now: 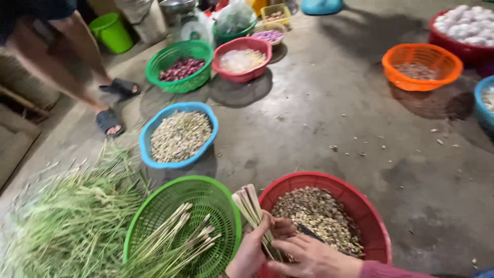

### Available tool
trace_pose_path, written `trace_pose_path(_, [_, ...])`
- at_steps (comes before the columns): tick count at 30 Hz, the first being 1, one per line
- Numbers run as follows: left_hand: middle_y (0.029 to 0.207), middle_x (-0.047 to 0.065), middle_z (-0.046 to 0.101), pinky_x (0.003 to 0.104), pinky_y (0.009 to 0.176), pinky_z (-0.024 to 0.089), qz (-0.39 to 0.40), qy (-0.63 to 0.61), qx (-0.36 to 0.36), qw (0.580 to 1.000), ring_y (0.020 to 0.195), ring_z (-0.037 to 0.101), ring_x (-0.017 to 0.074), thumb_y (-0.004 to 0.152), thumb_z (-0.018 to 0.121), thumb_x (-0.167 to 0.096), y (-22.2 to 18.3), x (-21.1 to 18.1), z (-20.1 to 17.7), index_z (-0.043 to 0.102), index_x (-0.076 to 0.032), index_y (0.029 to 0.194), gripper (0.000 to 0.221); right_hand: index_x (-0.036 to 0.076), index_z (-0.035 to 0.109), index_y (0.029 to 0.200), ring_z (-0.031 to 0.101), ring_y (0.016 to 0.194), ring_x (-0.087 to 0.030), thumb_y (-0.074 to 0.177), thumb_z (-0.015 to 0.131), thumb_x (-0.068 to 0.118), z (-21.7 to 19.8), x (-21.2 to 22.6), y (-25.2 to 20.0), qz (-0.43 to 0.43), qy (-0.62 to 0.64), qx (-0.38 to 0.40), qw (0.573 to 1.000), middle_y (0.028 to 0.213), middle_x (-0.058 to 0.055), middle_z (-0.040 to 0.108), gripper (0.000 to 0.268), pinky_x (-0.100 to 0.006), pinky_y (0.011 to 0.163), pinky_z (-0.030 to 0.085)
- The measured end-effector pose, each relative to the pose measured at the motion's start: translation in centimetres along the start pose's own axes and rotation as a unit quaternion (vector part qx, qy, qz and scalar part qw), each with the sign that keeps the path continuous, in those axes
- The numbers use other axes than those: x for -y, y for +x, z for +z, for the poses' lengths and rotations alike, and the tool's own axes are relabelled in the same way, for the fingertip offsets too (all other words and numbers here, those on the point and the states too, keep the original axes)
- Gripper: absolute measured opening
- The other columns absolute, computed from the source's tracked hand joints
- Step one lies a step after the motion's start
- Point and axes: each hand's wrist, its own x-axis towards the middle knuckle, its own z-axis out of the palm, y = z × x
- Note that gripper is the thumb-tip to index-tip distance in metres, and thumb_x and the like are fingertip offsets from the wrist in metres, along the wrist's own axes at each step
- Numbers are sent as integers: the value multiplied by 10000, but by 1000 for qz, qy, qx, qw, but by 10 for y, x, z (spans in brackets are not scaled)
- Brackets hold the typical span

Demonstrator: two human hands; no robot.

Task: Cutting lemongrass stalks into small pieces using scissors into a basket

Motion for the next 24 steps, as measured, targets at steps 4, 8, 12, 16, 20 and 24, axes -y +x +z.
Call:
trace_pose_path(4, [705, 128, 700, 266, 450, 437, -29, 250, -120, 960, 501, 527, 146, 1033, 621, -201, 15, -2, 0, 680, 18, 933, 248, 172, 706, 1241, 669, 1076, -321, 664, 718, 57, -26, -7, -55, 196, -8, -79, 977, 1363, -148, 619, 589, -416, 869, 563])
trace_pose_path(8, [873, 70, 678, 359, 684, 483, -37, 654, -31, 755, 778, 601, 227, 881, 684, -149, 19, 20, 10, 646, -95, 1108, 236, 173, 363, 1543, 712, 996, -229, 700, 785, 499, -38, -20, -52, 531, 220, -130, 808, 1326, -97, 632, 998, -372, 848, 586])
trace_pose_path(12, [1052, 175, 720, 432, 733, 572, -49, 764, 61, 640, 947, 725, 380, 768, 709, -275, 31, 94, -34, 417, -113, 1399, 714, 91, 795, 1096, 673, 714, -124, 781, 800, 200, -10, -20, -68, 629, 386, -200, 645, 833, -47, 769, 333, -250, 657, 544])
trace_pose_path(16, [1316, 193, 611, 343, 969, 551, -152, 464, 153, 859, 1190, 640, 248, 836, 724, -153, 35, 132, -84, 380, -28, 1423, 692, 79, 783, 889, 646, 677, -110, 771, 835, 200, 38, -23, -137, 610, 363, -218, 670, 767, -11, 745, 177, -250, 642, 520])
trace_pose_path(20, [1305, 158, 632, 324, 1025, 503, -233, 313, 168, 905, 1185, 640, 208, 941, 607, -53, 21, 121, -91, 509, -10, 1371, 443, 12, 721, 917, 679, 705, -167, 825, 775, 41, 65, -12, -181, 598, 456, -307, 583, 818, -86, 739, 111, -284, 665, 541])
trace_pose_path(24, [1122, 165, 699, 368, 970, 625, -254, 343, 100, 899, 1048, 746, 237, 891, 621, 94, 9, 113, -54, 581, -5, 1123, 255, 1, 720, 927, 686, 626, -171, 843, 758, 53, 62, -3, -192, 609, 459, -314, 566, 747, -117, 749, 106, -268, 569, 516])
